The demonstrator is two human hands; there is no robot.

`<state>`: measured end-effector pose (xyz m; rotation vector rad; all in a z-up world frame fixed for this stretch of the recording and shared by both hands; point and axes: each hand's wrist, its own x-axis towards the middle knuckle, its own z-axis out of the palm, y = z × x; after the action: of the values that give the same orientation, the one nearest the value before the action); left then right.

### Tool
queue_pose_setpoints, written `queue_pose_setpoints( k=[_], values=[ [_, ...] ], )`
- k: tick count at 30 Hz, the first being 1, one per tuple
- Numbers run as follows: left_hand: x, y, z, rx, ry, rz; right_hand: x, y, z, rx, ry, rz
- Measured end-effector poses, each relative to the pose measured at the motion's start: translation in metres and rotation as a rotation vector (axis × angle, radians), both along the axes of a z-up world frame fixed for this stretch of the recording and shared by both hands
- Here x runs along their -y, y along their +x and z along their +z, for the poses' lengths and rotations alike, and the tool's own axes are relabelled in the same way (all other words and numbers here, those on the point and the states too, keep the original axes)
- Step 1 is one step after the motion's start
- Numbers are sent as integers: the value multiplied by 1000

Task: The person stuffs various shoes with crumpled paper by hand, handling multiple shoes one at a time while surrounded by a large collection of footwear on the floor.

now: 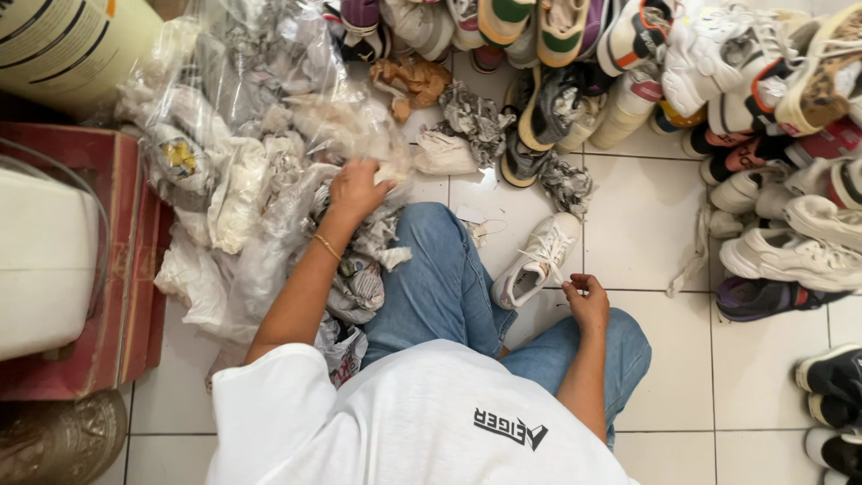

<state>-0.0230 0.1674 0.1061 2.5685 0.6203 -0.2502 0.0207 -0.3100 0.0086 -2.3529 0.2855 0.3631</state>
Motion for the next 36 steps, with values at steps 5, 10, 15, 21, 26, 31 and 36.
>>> queue_pose_setpoints(
  k=[5, 10, 15, 21, 26, 31, 36],
  values=[
    [3, 9, -10, 333, 92, 72, -6, 2, 1, 3, -11, 24],
    [-41, -2, -104, -246, 46, 160, -5, 3, -1, -2, -7, 2],
    [-54, -11, -90, -178, -76, 299, -6, 5, -3, -23, -19, 35],
    [-61, 3, -67, 427, 90, 183, -2, 4, -9, 3, 27, 22],
    [-63, 10, -57, -81, 180, 172, 0, 4, -13, 1, 29, 16],
    [-57, 22, -113, -281, 399, -22, 5, 10, -23, -29, 5, 25],
    [-28, 0, -113, -29, 397, -32, -3, 8, -7, -56, -19, 26]
  ],
)
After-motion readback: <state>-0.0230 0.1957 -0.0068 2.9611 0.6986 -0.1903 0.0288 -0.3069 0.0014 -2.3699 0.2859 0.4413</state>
